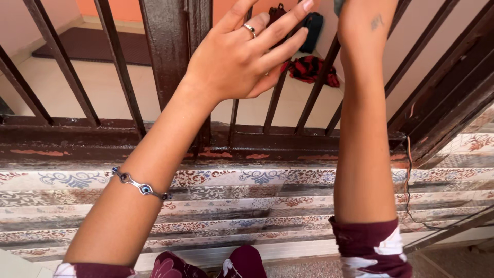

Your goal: The person wipes a brown metal railing with a blue cloth. They systematically clean the vertical bars and horizontal frame, moving along the length of the railing.

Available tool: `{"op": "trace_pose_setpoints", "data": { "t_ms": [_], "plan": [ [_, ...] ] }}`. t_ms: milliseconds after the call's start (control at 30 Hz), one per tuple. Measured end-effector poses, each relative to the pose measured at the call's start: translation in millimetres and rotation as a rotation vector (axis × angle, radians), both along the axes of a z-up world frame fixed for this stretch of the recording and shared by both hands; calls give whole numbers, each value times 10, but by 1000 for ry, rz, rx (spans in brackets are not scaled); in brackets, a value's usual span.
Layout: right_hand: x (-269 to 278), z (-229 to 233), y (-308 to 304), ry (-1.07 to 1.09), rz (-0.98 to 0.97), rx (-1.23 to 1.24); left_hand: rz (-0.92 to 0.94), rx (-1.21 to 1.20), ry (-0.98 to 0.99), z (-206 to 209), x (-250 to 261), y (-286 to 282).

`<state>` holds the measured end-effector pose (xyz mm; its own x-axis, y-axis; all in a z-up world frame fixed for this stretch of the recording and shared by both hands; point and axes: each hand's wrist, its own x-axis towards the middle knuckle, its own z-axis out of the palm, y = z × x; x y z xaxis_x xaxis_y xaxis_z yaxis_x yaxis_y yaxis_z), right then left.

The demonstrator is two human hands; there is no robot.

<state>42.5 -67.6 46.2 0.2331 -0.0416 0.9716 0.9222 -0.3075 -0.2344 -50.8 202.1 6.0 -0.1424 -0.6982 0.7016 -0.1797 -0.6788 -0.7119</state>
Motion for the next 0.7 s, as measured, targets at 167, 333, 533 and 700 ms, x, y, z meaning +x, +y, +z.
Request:
{"op": "trace_pose_setpoints", "data": {
  "t_ms": [167,333,533,700],
  "plan": [
    [-147,-254,112,146,45,107,18,-16,-17,-35,16,-5],
    [-428,-589,246,193,115,20,64,-32,-37,-46,-34,-34],
    [-702,-1195,307,290,-70,-35,-2,-28,69,-111,-33,-20],
    [-942,-1653,349,339,-302,-77,51,44,106,-37,-66,117]
  ]
}}
